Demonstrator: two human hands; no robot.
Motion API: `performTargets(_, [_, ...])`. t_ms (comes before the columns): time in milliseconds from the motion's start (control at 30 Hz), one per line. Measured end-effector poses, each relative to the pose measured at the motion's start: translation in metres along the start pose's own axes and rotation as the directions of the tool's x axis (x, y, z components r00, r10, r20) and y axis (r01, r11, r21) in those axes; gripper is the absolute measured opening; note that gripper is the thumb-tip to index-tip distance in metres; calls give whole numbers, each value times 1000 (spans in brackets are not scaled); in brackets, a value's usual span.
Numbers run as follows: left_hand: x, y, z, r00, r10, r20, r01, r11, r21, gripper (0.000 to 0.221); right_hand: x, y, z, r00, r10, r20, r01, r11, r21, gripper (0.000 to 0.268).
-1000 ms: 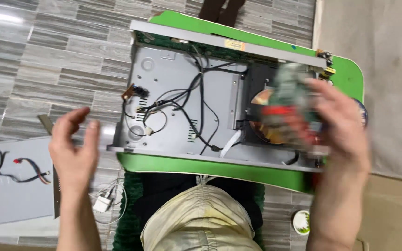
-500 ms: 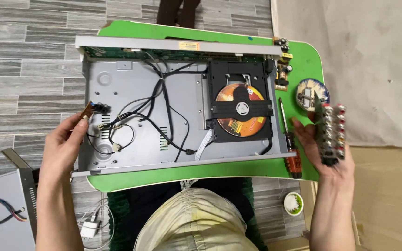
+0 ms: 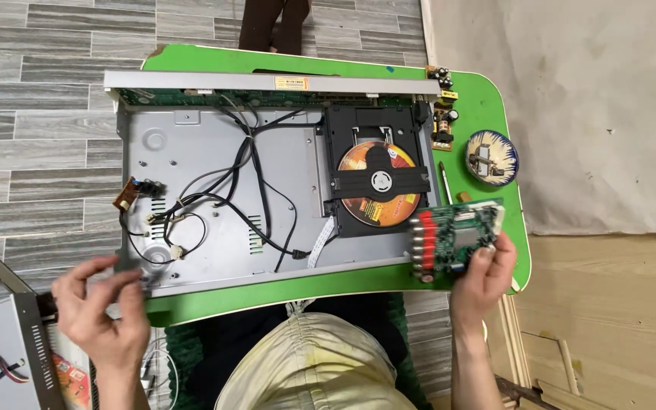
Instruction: Repairing a DVD player by installing and securing a circuit board using a screwdriver
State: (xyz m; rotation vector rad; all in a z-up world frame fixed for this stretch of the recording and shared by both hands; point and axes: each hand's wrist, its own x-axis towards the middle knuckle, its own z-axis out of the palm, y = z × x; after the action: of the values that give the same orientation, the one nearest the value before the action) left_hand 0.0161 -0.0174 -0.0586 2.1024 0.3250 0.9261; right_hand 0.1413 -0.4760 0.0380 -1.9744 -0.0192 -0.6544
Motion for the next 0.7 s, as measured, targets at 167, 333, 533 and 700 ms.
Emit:
performTargets(167, [17,27,9,997,68,-20,-68,998,-9,14,8,6,11,999,40,9,-41,996,82,33])
performTargets(333, [31,30,20,976,158,-147,-182,969,-168,45,16,-2,25,990,138,-27,-120,929,350,35])
performTargets(533, [38,32,28,945,203,-255,-252,951,-178,52,20,10,38,965,112,-236,-30,945,325,33])
performTargets(700, [39,19,29,921,229,-315,-310,920,-238,54,19,-11,39,978,45,-203,61,870,489,38])
